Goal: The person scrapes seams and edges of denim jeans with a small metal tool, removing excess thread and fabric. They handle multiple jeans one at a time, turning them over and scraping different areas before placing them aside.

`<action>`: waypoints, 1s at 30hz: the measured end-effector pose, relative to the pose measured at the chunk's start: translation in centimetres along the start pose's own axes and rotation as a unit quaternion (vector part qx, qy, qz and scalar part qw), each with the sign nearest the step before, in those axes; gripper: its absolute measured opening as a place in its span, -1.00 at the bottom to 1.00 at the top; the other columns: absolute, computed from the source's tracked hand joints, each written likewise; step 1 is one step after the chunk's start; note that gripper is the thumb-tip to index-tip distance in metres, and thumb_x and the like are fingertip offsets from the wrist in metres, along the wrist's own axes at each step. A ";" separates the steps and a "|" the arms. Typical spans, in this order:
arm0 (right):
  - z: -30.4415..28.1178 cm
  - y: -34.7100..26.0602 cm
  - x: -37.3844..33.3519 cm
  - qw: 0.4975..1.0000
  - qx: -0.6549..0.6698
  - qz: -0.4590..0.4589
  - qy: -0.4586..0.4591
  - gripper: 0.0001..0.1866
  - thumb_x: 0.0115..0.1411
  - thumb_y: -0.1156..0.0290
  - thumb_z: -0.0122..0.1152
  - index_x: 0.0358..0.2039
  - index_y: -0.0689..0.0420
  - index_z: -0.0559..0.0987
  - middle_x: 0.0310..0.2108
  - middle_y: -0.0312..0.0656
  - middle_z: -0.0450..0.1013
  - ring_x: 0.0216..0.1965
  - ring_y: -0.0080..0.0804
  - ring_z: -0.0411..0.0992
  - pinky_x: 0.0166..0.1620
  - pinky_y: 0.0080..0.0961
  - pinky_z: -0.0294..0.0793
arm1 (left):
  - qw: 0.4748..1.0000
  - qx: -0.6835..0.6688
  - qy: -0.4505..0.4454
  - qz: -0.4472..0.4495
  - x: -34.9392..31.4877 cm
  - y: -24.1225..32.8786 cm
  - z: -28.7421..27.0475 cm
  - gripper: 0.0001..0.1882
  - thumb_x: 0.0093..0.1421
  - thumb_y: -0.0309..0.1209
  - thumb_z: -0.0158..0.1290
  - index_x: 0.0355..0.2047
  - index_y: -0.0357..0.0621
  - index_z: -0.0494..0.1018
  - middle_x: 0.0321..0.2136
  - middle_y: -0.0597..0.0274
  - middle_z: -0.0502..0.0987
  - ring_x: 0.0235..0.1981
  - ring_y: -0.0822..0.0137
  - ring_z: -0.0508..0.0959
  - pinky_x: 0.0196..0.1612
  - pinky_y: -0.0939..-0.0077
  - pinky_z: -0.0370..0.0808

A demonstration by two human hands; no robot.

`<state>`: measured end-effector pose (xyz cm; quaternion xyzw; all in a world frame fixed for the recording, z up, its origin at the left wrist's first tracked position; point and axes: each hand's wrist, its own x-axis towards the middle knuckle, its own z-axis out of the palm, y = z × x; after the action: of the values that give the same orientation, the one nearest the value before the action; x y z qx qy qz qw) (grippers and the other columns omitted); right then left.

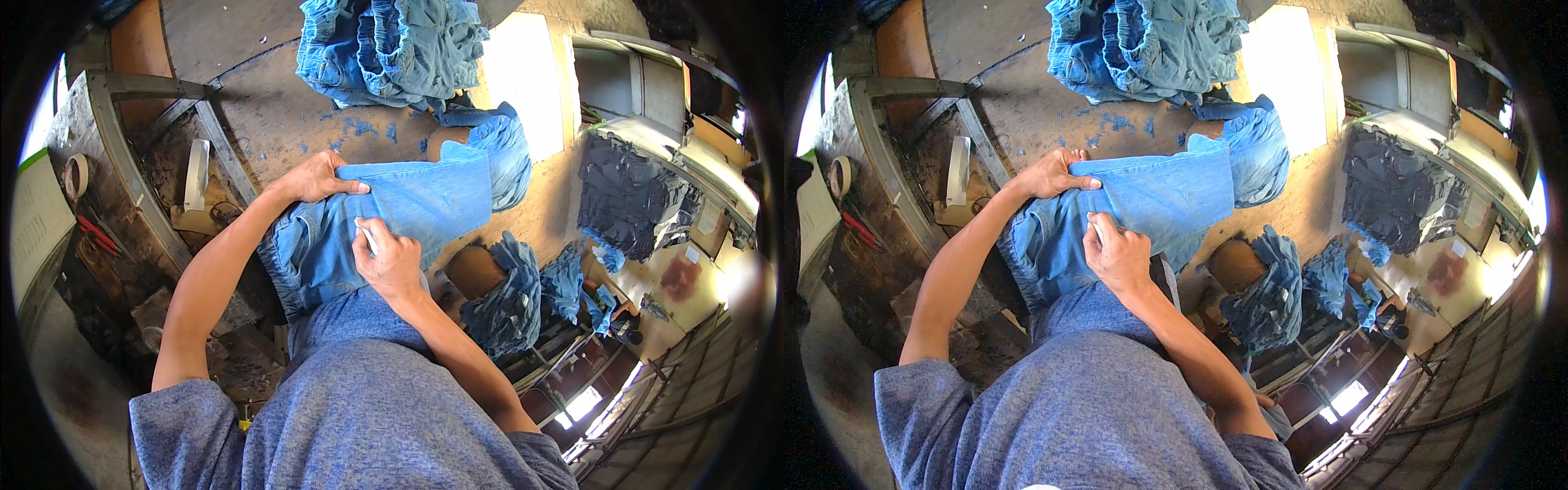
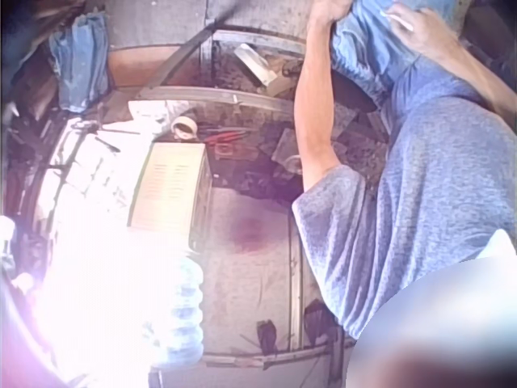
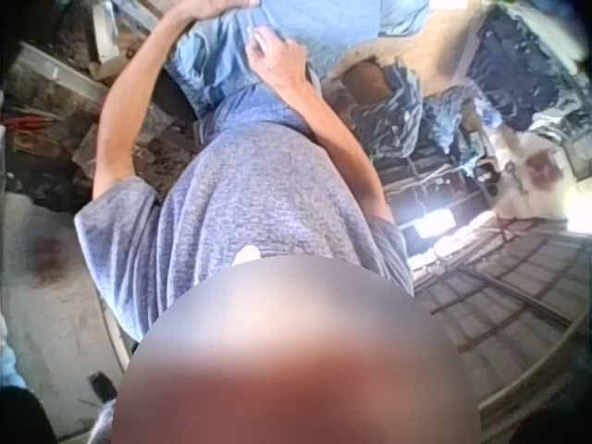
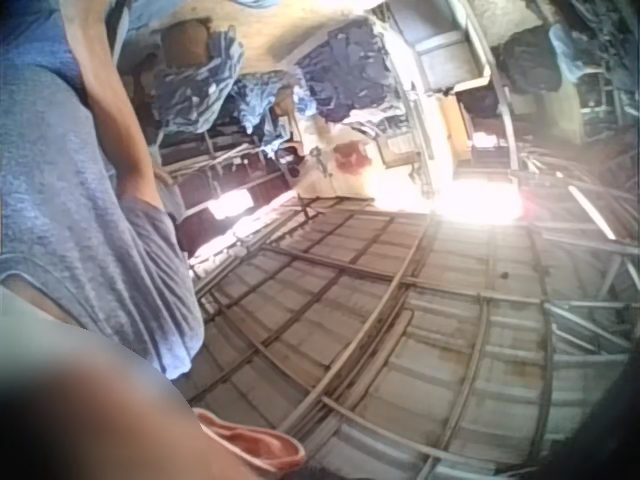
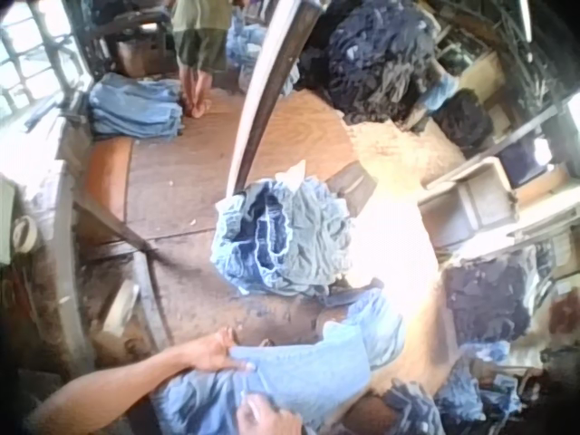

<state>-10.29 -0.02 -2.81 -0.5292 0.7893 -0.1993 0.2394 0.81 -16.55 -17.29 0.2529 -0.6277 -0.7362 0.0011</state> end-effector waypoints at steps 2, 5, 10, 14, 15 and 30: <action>0.1 -0.1 -0.1 0.999 -0.038 -0.010 -0.011 -0.87 0.19 0.45 0.34 -0.23 0.02 0.65 -0.68 -0.10 0.52 -0.67 -0.09 0.54 -0.55 -0.21 0.52 | 1.000 0.011 0.000 0.000 0.1 -0.3 -0.1 -0.42 0.19 0.06 0.39 -0.58 -0.28 0.62 -0.72 0.36 0.45 -0.60 0.51 0.34 -0.51 0.32 0.30; -0.6 -0.5 -0.5 0.989 -0.129 -0.030 -0.072 -0.86 0.20 0.45 0.34 -0.22 0.02 0.65 -0.65 -0.09 0.54 -0.67 -0.09 0.54 -0.55 -0.22 0.53 | 1.000 0.012 -0.003 0.002 0.1 -0.2 0.0 -0.44 0.19 0.06 0.39 -0.55 -0.28 0.64 -0.70 0.34 0.49 -0.59 0.50 0.37 -0.49 0.31 0.33; -1.4 -0.5 0.1 0.998 -0.041 -0.014 -0.049 -0.88 0.23 0.43 0.33 -0.22 0.01 0.63 -0.69 -0.11 0.51 -0.68 -0.07 0.53 -0.56 -0.17 0.52 | 0.997 -0.036 -0.020 -0.060 -0.3 1.4 -0.3 -0.44 0.17 -0.01 0.43 -0.58 -0.27 0.52 -0.58 0.27 0.41 -0.46 0.42 0.35 -0.37 0.26 0.28; -0.5 0.3 1.4 1.000 0.018 0.000 0.006 -0.90 0.25 0.42 0.31 -0.22 0.00 0.60 -0.71 -0.12 0.50 -0.68 -0.07 0.53 -0.57 -0.15 0.51 | 0.997 -0.010 -0.021 -0.069 -0.5 2.4 -0.5 -0.42 0.18 0.05 0.41 -0.59 -0.26 0.56 -0.62 0.26 0.44 -0.50 0.42 0.38 -0.42 0.27 0.30; -0.2 0.3 1.5 1.000 0.001 -0.006 0.008 -0.90 0.24 0.43 0.32 -0.22 0.01 0.62 -0.68 -0.12 0.52 -0.67 -0.09 0.54 -0.56 -0.17 0.51 | 0.998 -0.015 -0.020 -0.064 -0.5 2.5 -0.5 -0.42 0.17 0.06 0.41 -0.60 -0.26 0.56 -0.64 0.27 0.43 -0.52 0.43 0.38 -0.43 0.28 0.30; -4.1 -0.1 1.0 0.996 -0.006 0.067 -0.054 -0.80 0.37 0.30 0.24 -0.11 0.12 0.56 -0.57 -0.06 0.58 -0.52 0.07 0.60 -0.39 -0.09 0.56 | 0.989 0.122 0.081 -0.025 -2.0 5.8 -0.9 -0.57 0.17 -0.06 0.40 -0.29 -0.23 0.66 -0.48 0.17 0.63 -0.40 0.25 0.58 -0.28 0.25 0.51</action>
<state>-13.00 -0.73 0.39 -0.4866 0.8102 -0.1489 0.2910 1.09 -18.00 -11.31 0.3252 -0.7039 -0.6314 0.0025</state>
